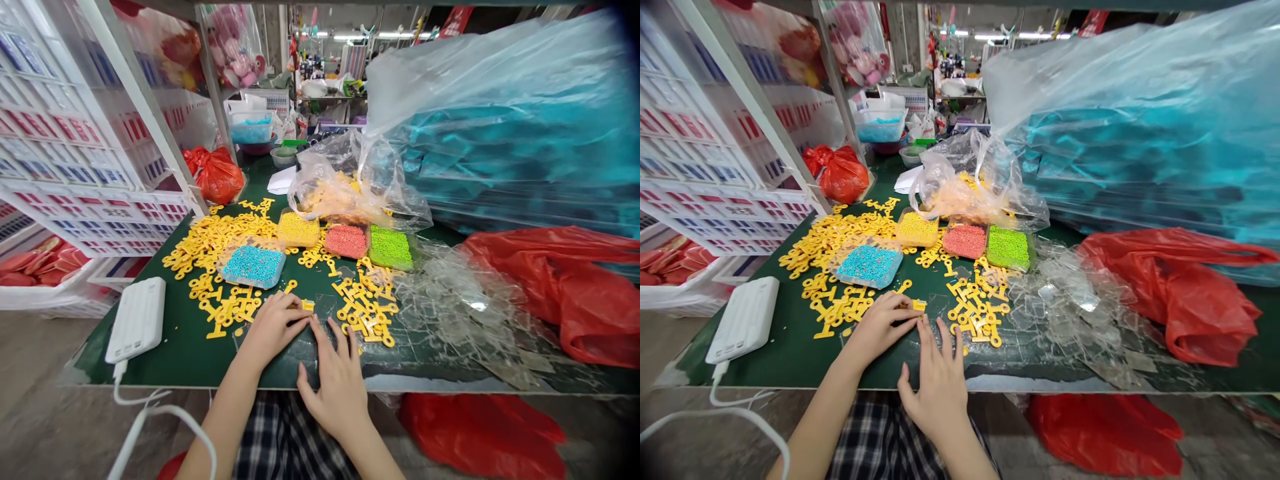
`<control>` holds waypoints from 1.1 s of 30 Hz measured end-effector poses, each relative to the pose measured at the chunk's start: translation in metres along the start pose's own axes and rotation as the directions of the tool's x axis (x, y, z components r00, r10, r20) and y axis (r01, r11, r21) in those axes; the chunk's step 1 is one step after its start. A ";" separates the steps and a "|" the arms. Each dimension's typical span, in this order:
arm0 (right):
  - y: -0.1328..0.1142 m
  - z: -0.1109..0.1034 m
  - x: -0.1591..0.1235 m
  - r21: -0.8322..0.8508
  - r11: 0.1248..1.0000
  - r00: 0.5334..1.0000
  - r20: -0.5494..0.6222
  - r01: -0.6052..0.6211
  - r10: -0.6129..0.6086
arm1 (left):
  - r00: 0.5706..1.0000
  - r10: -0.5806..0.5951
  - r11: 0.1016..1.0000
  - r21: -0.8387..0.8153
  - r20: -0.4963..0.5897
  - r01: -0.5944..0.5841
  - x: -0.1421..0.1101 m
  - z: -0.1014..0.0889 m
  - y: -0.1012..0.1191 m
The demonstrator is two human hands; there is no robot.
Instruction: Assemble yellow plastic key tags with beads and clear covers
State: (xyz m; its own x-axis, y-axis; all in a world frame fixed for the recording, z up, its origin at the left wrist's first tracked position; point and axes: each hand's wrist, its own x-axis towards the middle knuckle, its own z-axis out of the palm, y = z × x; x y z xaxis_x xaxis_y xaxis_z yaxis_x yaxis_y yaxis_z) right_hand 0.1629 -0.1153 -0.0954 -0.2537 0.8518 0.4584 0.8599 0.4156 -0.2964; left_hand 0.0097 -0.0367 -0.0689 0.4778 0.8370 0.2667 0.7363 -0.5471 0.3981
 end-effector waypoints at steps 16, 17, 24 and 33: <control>-0.001 -0.004 0.001 -0.002 1.000 1.000 -0.005 -0.006 0.006 | 0.994 -0.082 0.992 -0.100 -0.067 0.075 -0.001 -0.003 -0.003; -0.001 -0.004 0.001 0.002 1.000 1.000 -0.005 -0.008 0.008 | 0.996 -0.070 0.993 -0.098 -0.053 0.064 -0.001 -0.003 -0.002; -0.001 0.000 -0.001 0.116 0.991 0.998 0.009 -0.059 0.059 | 0.992 -0.028 0.997 -0.072 -0.120 0.019 -0.001 -0.002 -0.003; 0.006 -0.026 0.014 0.905 -0.223 0.830 0.423 -0.363 0.364 | 0.899 0.184 0.961 -0.120 -0.396 -0.250 -0.002 -0.009 0.010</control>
State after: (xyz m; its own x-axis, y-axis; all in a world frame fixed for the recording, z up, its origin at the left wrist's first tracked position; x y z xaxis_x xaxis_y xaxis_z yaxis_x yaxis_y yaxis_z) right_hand 0.1764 -0.1087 -0.0687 -0.0851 0.9930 -0.0815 -0.5003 -0.1133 -0.8584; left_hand 0.0119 -0.0433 -0.0580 0.3755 0.6496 0.6611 0.5308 -0.7354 0.4212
